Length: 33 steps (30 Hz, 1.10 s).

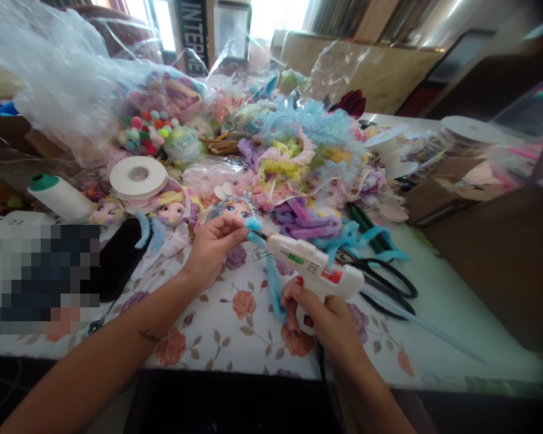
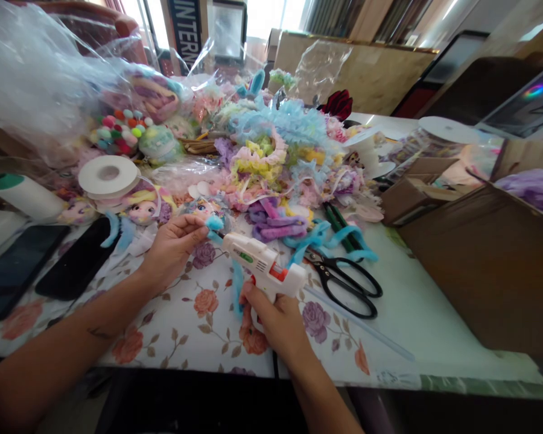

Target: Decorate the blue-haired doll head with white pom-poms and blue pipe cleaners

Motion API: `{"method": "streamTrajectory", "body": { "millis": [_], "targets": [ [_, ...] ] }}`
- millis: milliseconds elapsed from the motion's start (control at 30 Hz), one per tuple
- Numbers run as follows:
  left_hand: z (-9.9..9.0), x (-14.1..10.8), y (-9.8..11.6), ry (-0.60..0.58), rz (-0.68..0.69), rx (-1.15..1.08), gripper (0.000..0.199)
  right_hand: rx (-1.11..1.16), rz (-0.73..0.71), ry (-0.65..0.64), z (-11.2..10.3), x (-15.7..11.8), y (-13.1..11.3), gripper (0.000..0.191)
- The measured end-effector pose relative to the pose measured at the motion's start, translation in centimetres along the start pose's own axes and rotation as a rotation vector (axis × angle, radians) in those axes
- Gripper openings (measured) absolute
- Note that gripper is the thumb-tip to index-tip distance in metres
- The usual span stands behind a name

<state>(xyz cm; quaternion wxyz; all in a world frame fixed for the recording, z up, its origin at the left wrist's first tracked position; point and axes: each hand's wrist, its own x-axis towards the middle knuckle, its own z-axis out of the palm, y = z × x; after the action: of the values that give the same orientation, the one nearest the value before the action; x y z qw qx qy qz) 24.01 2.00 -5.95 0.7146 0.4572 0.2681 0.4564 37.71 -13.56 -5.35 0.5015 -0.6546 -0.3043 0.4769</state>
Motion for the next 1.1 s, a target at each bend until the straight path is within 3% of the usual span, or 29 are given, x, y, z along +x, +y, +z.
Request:
{"method": "streamTrajectory", "body": {
  "millis": [567, 833, 900, 967, 1100],
  "targets": [
    [0.2, 0.0, 0.4, 0.031, -0.052, -0.088, 0.023, 0.019, 0.008, -0.011, -0.2, 0.1, -0.2, 0.03],
    [-0.2, 0.7, 1.5, 0.136, -0.104, -0.262, 0.017, 0.134, -0.112, 0.014, 0.0, -0.3, -0.8, 0.026],
    [-0.3, 1.0, 1.6, 0.192, -0.11, -0.28, 0.015, 0.138, -0.177, 0.071, -1.4, -0.4, -0.8, 0.025],
    [-0.4, 1.1, 1.5, 0.213, -0.123, -0.284, 0.014, 0.131, -0.263, 0.218, -4.2, -0.3, -0.9, 0.024],
    [-0.1, 0.9, 1.1, 0.198, -0.158, -0.284, 0.013, -0.054, -0.365, 0.641, -13.5, 0.6, -1.0, 0.029]
  ]
}}
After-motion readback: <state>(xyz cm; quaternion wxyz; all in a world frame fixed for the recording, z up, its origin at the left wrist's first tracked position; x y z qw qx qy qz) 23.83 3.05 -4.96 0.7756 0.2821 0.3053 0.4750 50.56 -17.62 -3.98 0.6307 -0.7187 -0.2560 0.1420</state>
